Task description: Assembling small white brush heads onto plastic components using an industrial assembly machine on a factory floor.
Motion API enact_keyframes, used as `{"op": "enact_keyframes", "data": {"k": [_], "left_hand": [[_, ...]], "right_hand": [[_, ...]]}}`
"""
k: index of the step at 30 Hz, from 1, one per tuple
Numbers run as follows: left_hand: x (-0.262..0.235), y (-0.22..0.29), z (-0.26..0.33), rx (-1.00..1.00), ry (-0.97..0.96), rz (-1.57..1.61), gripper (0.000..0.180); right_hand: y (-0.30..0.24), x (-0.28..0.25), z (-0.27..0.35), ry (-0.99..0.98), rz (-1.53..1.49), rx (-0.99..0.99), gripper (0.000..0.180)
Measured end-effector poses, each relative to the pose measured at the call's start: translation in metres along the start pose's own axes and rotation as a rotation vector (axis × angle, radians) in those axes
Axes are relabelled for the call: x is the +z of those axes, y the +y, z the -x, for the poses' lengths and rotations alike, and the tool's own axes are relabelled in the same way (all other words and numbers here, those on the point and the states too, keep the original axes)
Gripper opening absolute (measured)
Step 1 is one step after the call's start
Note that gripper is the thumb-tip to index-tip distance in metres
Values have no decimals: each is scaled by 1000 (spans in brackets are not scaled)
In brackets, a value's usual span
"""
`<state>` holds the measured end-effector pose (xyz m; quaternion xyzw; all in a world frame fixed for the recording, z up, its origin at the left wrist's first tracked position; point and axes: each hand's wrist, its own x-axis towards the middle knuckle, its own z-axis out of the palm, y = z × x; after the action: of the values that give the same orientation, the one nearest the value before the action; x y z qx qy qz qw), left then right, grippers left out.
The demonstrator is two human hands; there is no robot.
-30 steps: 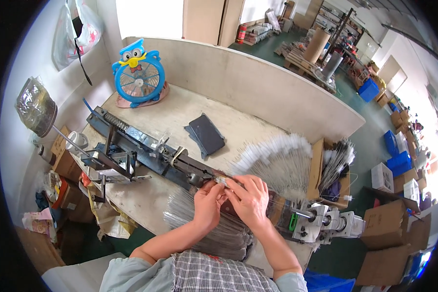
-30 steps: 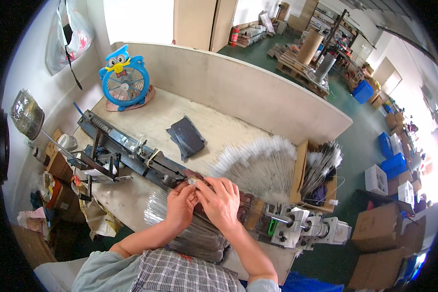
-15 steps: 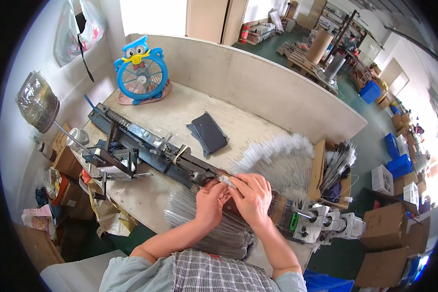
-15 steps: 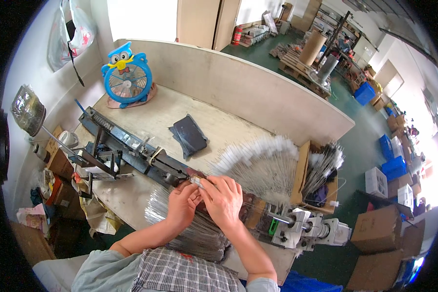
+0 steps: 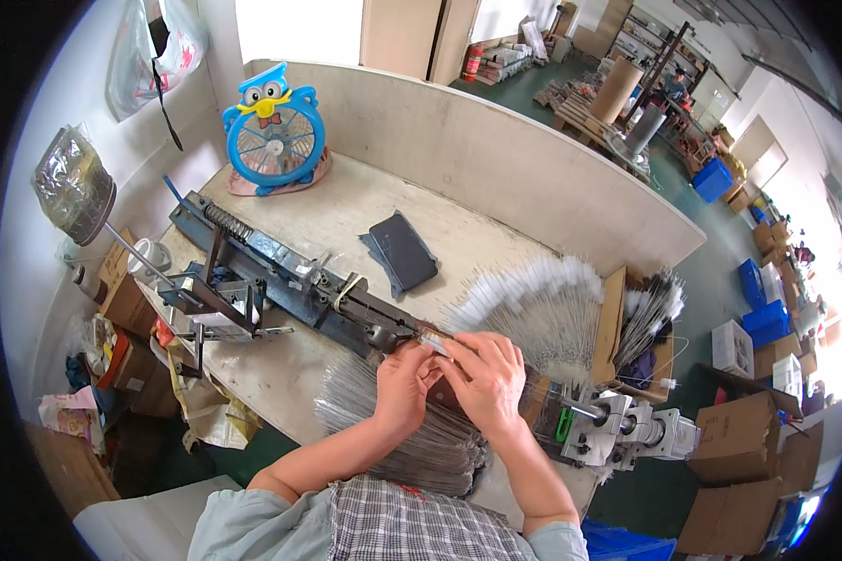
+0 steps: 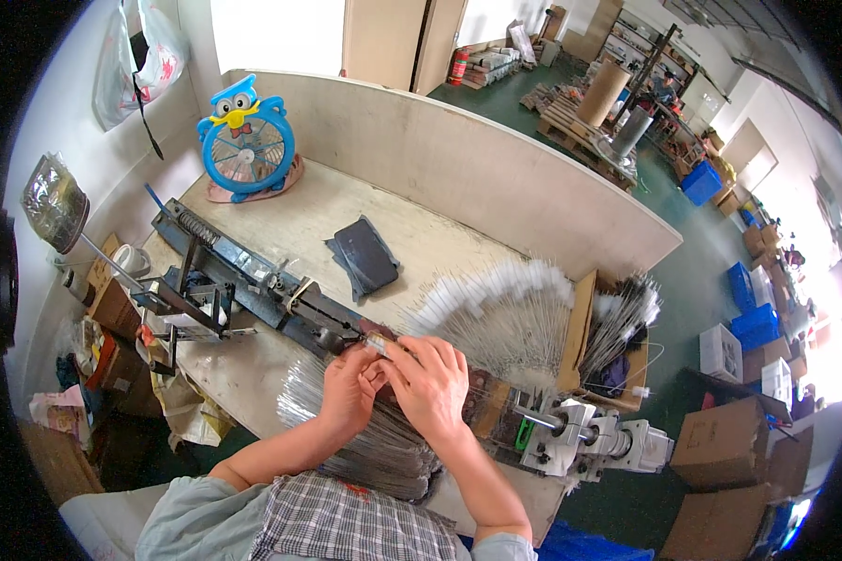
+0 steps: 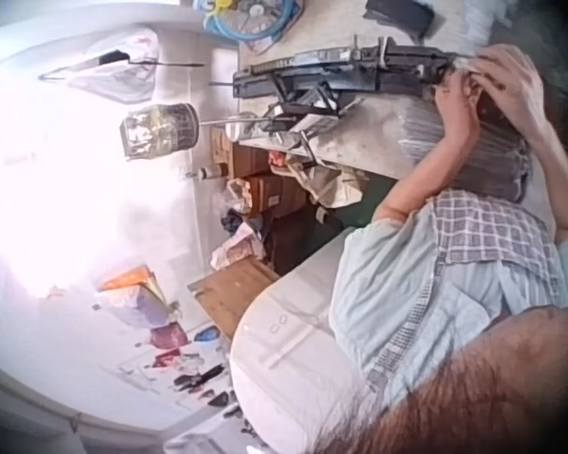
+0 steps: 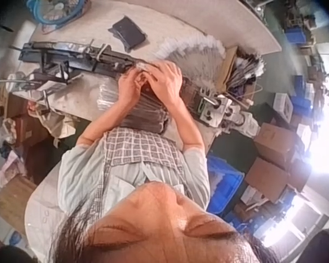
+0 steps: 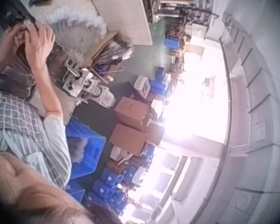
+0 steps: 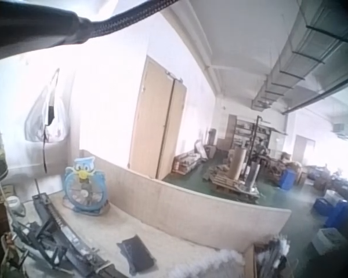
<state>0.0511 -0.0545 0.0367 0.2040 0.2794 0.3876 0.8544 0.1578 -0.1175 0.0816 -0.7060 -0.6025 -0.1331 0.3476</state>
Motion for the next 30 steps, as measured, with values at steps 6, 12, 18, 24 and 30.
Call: {"op": "enact_keyframes", "data": {"k": [6,12,18,24,30], "left_hand": [[4,11,6,-52,-19,1,49],[-1,10,10,-85,-44,-92,65],[0,16,12,-108,-66,-240,61],[-13,24,23,-184,-63,-393,50],[-118,94,17,167,411,-274,35]], "right_hand": [[4,-15,4,-140,75,71,14],[1,-18,14,-121,30,117,10],[8,-25,7,-91,-31,171,12],[11,-43,32,-111,-177,200,14],[11,-31,95,-603,-209,335,16]]}}
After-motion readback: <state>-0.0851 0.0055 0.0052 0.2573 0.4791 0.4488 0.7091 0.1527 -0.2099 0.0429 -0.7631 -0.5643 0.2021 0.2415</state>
